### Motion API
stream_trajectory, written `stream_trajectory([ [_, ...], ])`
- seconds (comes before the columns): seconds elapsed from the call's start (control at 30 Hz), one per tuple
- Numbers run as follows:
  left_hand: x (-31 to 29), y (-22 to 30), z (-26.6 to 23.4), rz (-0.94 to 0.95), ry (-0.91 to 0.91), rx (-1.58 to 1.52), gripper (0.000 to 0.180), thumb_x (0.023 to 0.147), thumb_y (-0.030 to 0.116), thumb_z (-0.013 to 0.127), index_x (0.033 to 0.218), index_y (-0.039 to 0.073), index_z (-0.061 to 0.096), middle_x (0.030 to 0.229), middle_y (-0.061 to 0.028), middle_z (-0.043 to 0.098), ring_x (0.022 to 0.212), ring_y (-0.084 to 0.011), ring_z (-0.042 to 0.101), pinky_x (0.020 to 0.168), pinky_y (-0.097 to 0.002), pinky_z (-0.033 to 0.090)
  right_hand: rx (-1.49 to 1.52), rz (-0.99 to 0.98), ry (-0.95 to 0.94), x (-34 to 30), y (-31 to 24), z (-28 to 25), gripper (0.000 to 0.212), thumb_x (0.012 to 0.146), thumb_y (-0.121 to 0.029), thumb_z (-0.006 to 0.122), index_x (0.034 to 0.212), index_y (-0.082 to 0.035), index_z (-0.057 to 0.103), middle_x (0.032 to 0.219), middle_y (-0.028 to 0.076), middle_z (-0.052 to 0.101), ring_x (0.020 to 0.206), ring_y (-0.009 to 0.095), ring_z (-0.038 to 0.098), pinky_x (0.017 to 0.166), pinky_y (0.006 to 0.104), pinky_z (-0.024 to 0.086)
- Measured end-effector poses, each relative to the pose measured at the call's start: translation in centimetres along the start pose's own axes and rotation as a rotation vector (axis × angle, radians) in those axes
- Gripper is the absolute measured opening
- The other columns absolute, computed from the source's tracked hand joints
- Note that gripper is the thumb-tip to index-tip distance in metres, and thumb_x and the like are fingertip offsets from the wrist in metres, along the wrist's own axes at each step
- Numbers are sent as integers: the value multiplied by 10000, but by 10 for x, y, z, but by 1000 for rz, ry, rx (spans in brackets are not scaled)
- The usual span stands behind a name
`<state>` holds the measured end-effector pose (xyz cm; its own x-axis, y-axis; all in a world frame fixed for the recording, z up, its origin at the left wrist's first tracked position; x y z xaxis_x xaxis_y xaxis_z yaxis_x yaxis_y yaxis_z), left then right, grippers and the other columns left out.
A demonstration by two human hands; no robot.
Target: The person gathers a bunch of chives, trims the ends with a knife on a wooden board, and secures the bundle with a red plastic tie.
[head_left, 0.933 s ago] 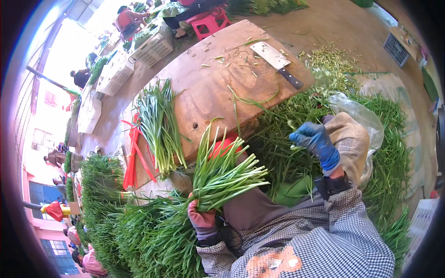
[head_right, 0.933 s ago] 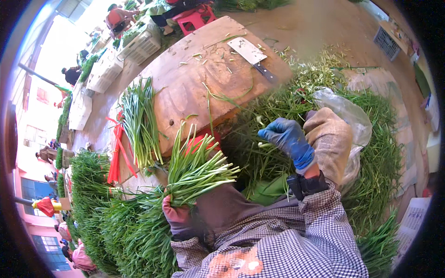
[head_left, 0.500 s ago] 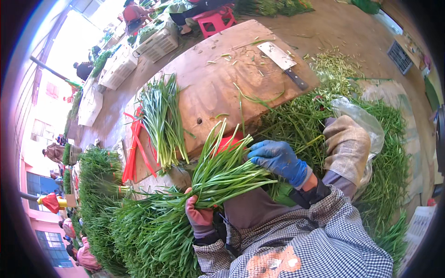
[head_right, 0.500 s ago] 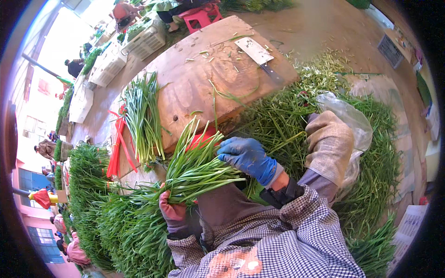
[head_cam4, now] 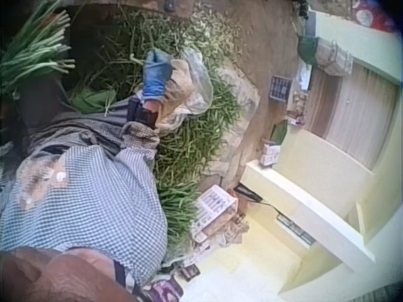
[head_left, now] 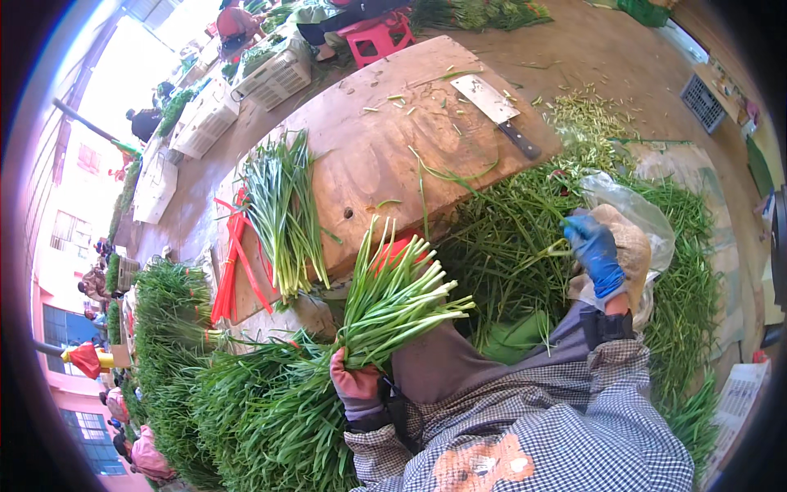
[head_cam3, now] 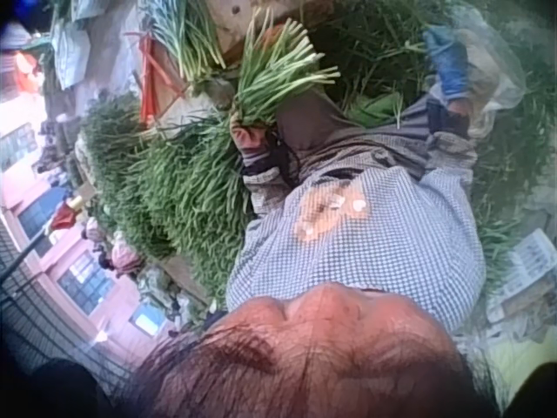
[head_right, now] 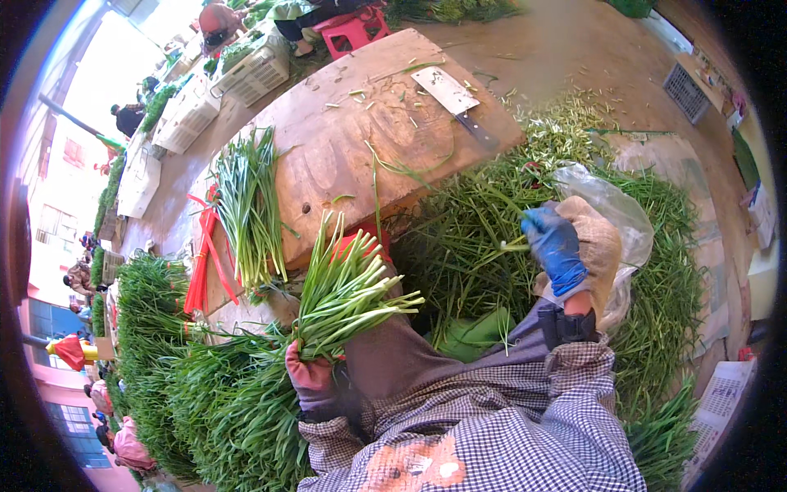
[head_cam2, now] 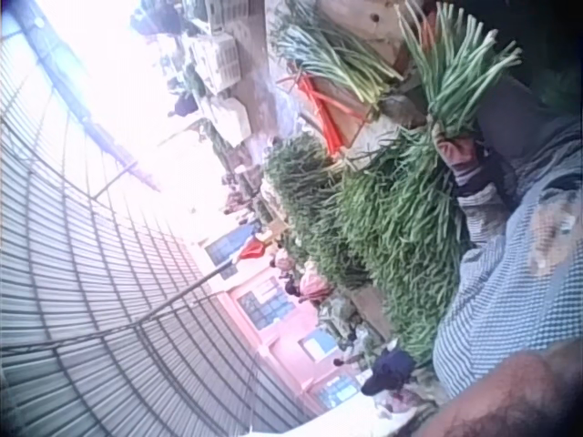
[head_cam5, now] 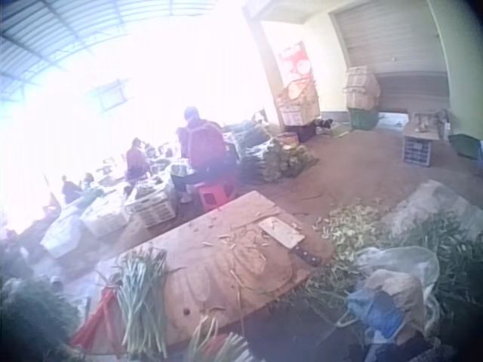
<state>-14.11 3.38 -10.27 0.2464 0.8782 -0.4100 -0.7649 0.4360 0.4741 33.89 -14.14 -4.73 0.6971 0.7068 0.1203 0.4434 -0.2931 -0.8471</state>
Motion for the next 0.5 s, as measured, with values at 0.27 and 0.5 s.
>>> stream_trajectory([
  [0.27, 1, 1, -2, 40, -98, 167, 175, 953, 93, 498, 1060, -6, 595, 1105, -172, 662, 985, -260, 654, 869, -398, 554, -31, -263, -241, -31, -93, 59, 349, 799, -299, 712, 1074, -87, 678, 996, 132, 670, 905, 301, 648, 794, 375, 518],
  [0.5, 10, -3, -17, -10, -78, 102, 169, 967, 91, 502, 1077, -19, 567, 1113, -143, 666, 983, -223, 648, 881, -341, 537, 231, -229, -478, -41, -134, 115, 182, 794, -203, 760, 758, -38, 693, 691, 64, 632, 641, 184, 597, 579, 324, 459],
])
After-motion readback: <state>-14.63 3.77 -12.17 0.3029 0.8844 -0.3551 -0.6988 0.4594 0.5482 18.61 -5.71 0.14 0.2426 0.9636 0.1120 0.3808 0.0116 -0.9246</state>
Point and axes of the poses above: each hand's wrist, its own x-axis towards the middle knuckle, its own z-axis out of the palm, y = z × x, the point moved 5 cm from there along x, towards the middle knuckle
